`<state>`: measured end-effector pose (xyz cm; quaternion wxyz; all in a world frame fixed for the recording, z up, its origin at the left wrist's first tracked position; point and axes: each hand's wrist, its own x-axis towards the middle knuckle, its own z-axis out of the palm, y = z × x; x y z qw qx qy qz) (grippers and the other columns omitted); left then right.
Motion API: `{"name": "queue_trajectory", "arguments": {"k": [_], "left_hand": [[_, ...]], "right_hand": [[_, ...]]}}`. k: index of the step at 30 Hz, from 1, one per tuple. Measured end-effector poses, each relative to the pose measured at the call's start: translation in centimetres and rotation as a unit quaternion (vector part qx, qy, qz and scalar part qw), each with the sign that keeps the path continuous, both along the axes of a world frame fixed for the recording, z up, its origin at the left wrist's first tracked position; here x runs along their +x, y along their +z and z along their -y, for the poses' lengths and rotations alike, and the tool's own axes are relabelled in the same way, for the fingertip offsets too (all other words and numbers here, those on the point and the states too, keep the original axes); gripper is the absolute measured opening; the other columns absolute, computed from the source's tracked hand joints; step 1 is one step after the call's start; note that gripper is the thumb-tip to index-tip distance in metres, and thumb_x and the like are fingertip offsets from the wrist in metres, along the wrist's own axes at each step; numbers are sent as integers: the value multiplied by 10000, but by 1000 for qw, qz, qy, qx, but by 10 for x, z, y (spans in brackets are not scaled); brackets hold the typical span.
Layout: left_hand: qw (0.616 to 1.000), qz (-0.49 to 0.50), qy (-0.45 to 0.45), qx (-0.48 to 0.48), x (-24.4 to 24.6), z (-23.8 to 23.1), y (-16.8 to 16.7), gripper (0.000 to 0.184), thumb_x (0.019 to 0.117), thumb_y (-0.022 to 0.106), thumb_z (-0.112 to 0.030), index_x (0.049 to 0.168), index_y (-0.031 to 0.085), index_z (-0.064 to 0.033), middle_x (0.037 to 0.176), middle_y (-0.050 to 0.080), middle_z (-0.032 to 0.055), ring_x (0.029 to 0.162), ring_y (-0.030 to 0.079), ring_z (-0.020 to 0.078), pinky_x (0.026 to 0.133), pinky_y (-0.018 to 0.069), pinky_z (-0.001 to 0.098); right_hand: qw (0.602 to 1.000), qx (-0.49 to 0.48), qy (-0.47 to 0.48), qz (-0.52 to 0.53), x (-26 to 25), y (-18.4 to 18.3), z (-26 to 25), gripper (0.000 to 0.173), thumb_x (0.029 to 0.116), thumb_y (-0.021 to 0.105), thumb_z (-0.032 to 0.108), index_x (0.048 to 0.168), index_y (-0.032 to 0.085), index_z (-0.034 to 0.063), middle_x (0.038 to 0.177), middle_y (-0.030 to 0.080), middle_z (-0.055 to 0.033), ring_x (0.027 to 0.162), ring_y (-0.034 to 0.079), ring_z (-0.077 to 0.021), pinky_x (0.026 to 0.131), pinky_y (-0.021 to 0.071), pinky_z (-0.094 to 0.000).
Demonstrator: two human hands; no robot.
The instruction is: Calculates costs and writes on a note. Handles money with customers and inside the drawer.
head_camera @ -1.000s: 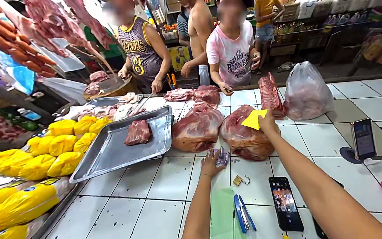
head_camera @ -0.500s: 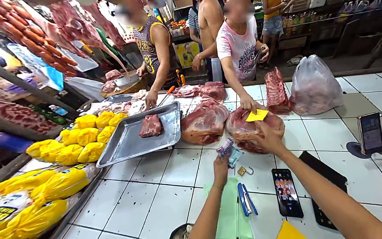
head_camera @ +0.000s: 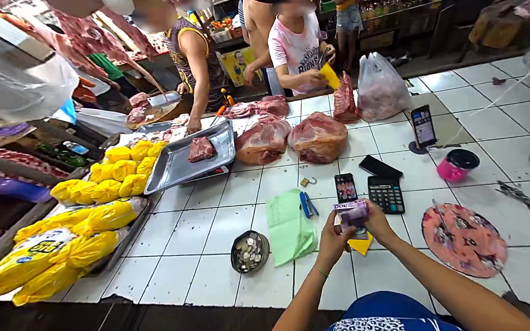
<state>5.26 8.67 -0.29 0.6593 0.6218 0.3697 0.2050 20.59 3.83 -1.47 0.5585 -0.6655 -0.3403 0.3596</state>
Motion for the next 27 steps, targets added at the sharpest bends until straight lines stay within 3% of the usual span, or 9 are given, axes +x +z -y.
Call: {"name": "queue_trajectory", "arguments": {"k": [2,6,9,12,16,18,20,24,27], "left_hand": [[996,-45,-75,-22,-12,29,-12,731,1019,607,-143,1589,179,19,867,699,104,648,653,125,625,569,306],[939,-192,-261,-118,-59,97,-61,402,1076,512,-268,1386,564,-18,959,719,125,693,647,143,658,549,334],[873,-311,-301,-225,-82,154,-140,421,1091,483,-358,1290,624,-15,970,709,121,743,632,166,734,535,373],[861,-403,-170,-261,-69,198,-218,452,1061,549,-328,1361,564,10,1189,655,223,1031,648,304,939,511,478],[897,-408,-37,-164,-26,230,-312,811,920,739,-386,1542,383,-5,1494,502,260,1391,492,393,1156,397,540],[913,-373,28,-160,0,235,-312,822,912,769,-275,1540,343,40,1528,455,272,1425,447,383,1188,354,501],[907,-354,115,-199,21,231,-289,642,1030,620,-177,1533,318,82,1532,436,295,1432,435,385,1193,334,474],[866,-449,144,-166,29,222,-332,572,1028,584,-375,1475,484,-33,1387,601,249,1273,595,414,1034,483,598],[857,-472,154,-142,18,236,-355,546,1036,525,-478,1486,512,-168,1446,575,180,1292,585,405,999,484,659]], "right_hand": [[996,-78,0,53,18,-18,29,320,1030,572,94,1283,606,-100,1219,675,-256,1158,656,-302,1050,493,-459],[964,-238,7,117,62,-72,97,465,1091,507,316,1330,592,-74,1248,654,-306,1209,628,-421,1076,447,-579],[942,-313,-11,124,84,-98,137,495,1093,500,345,1287,609,-97,1228,650,-326,1213,612,-448,1072,433,-590],[934,-324,-16,146,96,-112,154,481,1084,523,341,1273,630,-88,1223,662,-305,1207,625,-416,1078,437,-567],[937,-308,-23,162,100,-123,159,554,1057,582,337,1391,504,-98,1296,624,-301,1242,606,-394,1091,444,-533],[936,-300,-16,181,101,-126,158,537,1051,593,321,1378,510,-97,1286,631,-295,1226,617,-384,1077,456,-527],[932,-298,4,205,103,-132,159,508,1068,556,315,1359,529,-100,1280,630,-297,1229,612,-387,1076,450,-532],[942,-269,14,199,110,-140,159,421,1062,571,296,1229,628,-87,1140,683,-264,1095,664,-349,1002,489,-528],[968,-224,8,109,111,-141,164,322,1039,624,233,1167,664,-60,1017,720,-176,894,707,-202,869,573,-404]]}}
